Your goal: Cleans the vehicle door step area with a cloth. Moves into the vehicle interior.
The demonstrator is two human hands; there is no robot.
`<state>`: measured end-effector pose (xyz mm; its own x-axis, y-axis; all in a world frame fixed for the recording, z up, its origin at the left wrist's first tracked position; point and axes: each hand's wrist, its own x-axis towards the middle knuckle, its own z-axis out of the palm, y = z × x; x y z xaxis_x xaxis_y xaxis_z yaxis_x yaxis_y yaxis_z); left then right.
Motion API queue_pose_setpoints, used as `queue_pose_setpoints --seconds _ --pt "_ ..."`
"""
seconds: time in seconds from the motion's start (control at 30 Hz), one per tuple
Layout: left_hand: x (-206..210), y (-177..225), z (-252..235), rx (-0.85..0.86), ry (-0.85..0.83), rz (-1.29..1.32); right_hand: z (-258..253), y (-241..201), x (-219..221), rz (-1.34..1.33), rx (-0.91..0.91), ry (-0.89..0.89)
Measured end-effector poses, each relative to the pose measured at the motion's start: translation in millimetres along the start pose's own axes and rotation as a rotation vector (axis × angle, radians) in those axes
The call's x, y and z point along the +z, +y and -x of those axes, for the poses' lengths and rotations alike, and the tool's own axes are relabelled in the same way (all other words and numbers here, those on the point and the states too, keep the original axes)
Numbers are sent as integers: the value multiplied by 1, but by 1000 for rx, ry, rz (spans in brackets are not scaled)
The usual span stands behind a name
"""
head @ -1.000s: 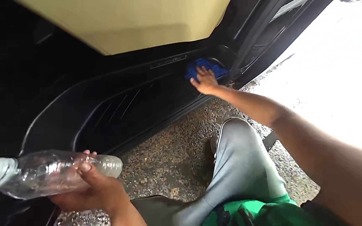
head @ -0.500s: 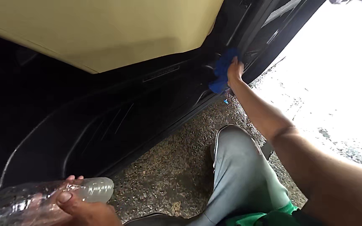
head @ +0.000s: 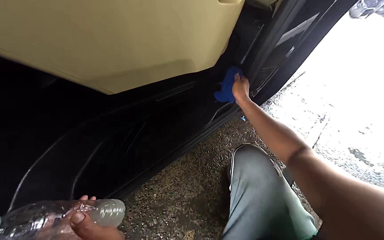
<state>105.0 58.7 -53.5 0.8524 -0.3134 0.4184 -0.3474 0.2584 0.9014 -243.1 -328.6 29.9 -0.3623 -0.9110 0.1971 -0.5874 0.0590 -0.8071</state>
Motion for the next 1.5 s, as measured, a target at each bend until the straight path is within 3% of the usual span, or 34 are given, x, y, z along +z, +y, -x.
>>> queue_pose_setpoints --seconds 0.07,0.13,0.2,0.4,0.5,0.57,0.67,0.77,0.9,1.07,1.13,1.23,1.33,1.4,1.47,1.5 --pt "0 -1 1 22 -4 2 -25 -16 13 73 -40 57" --pt "-2 5 3 11 2 -26 -46 -19 53 270 -137 -31" --pt "-1 17 5 3 28 -36 -24 -22 93 335 -274 -53" --pt "1 18 1 41 96 -43 173 -90 139 284 -974 -302" --pt "-3 25 8 44 156 -59 263 -145 189 185 -1244 -399" --pt "-12 29 9 109 245 -9 324 -199 213 56 -1365 -577" --pt "-22 31 10 195 377 85 391 -292 228 137 -1424 -968" --pt "-30 38 12 220 425 123 451 -334 241 181 -1519 -1193" --pt "-39 43 10 201 461 152 464 -337 240 71 -1583 -1259" --pt "-38 50 19 165 482 191 454 -380 284 274 -1412 -1167" --pt "-40 52 19 182 483 197 476 -393 291 236 -1469 -1197" --pt "-40 52 20 206 516 166 488 -381 278 88 -1528 -1240" --pt "-43 50 15 261 505 212 463 -326 217 38 -1575 -1170" --pt "-45 54 13 285 490 270 456 -275 173 -5 -1713 -949" --pt "-48 58 12 293 500 278 465 -230 164 -78 -1921 -632" --pt "-49 59 14 295 511 248 472 -213 171 -41 -1983 -581"
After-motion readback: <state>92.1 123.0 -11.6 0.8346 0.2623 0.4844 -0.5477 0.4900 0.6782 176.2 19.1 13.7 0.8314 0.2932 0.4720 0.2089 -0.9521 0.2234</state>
